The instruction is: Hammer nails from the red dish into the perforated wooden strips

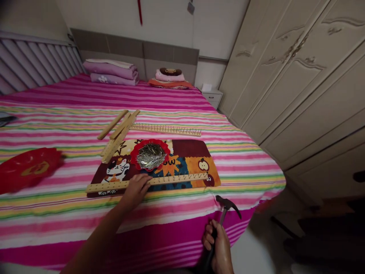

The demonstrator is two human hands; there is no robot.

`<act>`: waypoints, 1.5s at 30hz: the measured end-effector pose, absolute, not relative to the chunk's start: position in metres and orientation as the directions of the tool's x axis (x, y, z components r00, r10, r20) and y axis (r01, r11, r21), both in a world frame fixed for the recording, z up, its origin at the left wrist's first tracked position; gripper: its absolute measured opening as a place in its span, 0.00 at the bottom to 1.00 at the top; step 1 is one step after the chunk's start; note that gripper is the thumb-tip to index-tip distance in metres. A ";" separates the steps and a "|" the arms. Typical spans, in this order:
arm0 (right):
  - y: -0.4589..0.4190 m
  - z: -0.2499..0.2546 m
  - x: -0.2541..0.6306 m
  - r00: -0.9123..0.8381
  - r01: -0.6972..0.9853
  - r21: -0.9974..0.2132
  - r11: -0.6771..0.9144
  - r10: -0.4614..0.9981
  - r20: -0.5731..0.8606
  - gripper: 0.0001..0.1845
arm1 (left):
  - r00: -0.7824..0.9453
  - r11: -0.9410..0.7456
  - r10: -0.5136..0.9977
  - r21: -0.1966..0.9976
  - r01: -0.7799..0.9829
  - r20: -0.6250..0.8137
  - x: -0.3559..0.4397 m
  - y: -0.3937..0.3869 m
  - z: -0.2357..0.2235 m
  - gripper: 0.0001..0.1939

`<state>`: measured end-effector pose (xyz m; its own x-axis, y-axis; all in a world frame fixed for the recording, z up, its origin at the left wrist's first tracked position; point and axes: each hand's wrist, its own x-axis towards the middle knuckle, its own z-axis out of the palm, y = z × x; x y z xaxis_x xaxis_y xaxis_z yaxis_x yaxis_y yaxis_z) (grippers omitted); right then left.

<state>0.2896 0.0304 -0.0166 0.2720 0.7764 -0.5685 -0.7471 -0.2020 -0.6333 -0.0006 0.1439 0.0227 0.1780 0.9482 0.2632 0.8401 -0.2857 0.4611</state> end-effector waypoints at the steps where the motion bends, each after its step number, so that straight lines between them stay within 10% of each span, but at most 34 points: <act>1: 0.030 -0.017 0.290 0.271 -0.745 -0.634 -0.205 0.776 -0.570 0.20 | 0.166 -0.276 0.951 0.473 0.837 0.261 0.008 0.145 0.023 0.14; 14: 0.029 -0.030 0.298 0.208 -0.726 -0.635 -0.263 0.797 -0.567 0.20 | -0.019 -0.226 0.905 0.516 0.826 0.425 0.020 0.146 0.050 0.10; 25: 0.027 -0.032 0.300 0.197 -0.693 -0.667 -0.273 0.819 -0.540 0.16 | -0.103 0.106 0.994 0.289 0.952 -0.025 0.019 0.217 0.087 0.09; 45: 0.027 -0.030 0.300 0.216 -0.671 -0.696 -0.258 0.829 -0.515 0.13 | -0.038 0.064 0.994 0.266 0.962 -0.100 0.004 0.211 0.094 0.08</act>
<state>0.2999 0.0270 -0.0297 0.2155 0.8295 -0.5153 -0.6707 -0.2578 -0.6955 0.0042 0.2110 0.0944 -0.0381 0.9942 -0.1001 0.9618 0.0637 0.2663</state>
